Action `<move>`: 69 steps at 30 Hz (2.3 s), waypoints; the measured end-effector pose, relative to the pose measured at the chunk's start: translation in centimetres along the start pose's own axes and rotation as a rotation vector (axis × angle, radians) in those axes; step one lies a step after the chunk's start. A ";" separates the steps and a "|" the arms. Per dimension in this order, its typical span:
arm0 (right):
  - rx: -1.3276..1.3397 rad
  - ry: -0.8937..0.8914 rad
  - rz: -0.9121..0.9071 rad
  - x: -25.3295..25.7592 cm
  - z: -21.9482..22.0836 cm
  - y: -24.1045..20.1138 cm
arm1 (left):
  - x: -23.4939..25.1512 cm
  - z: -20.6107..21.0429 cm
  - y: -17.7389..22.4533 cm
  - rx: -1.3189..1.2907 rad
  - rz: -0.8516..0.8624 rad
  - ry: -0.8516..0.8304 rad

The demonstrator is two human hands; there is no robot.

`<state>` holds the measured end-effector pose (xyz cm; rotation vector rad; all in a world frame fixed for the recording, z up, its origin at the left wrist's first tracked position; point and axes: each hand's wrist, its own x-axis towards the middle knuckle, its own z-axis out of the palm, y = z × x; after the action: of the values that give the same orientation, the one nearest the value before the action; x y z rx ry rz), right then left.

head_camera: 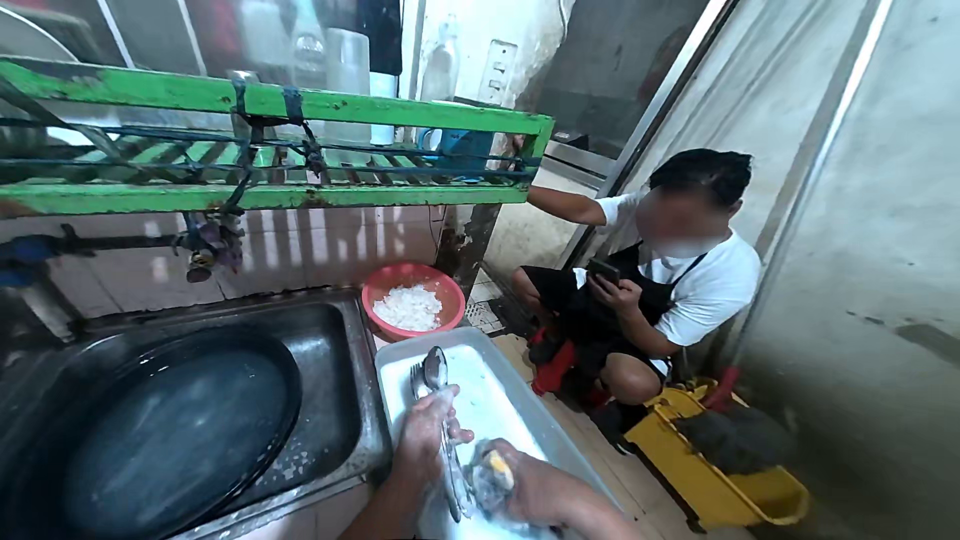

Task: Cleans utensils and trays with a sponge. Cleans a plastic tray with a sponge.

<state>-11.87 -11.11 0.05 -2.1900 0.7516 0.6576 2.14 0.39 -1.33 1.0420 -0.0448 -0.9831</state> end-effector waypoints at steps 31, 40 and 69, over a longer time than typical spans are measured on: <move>0.746 0.621 -0.150 -0.4 -2.6 -0.9 | -1.6 1.0 0.1 0.532 -0.168 -0.295; 1.133 0.984 -0.228 -0.3 -4.7 0.0 | -1.3 1.2 0.0 0.528 -0.263 -0.200; 0.029 0.179 0.031 -0.6 0.2 1.1 | -2.4 -5.6 11.4 0.112 0.567 0.066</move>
<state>-13.06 -11.44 -0.19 -2.2352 0.8832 0.4669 10.89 7.57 4.99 1.0805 -0.3265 -0.4350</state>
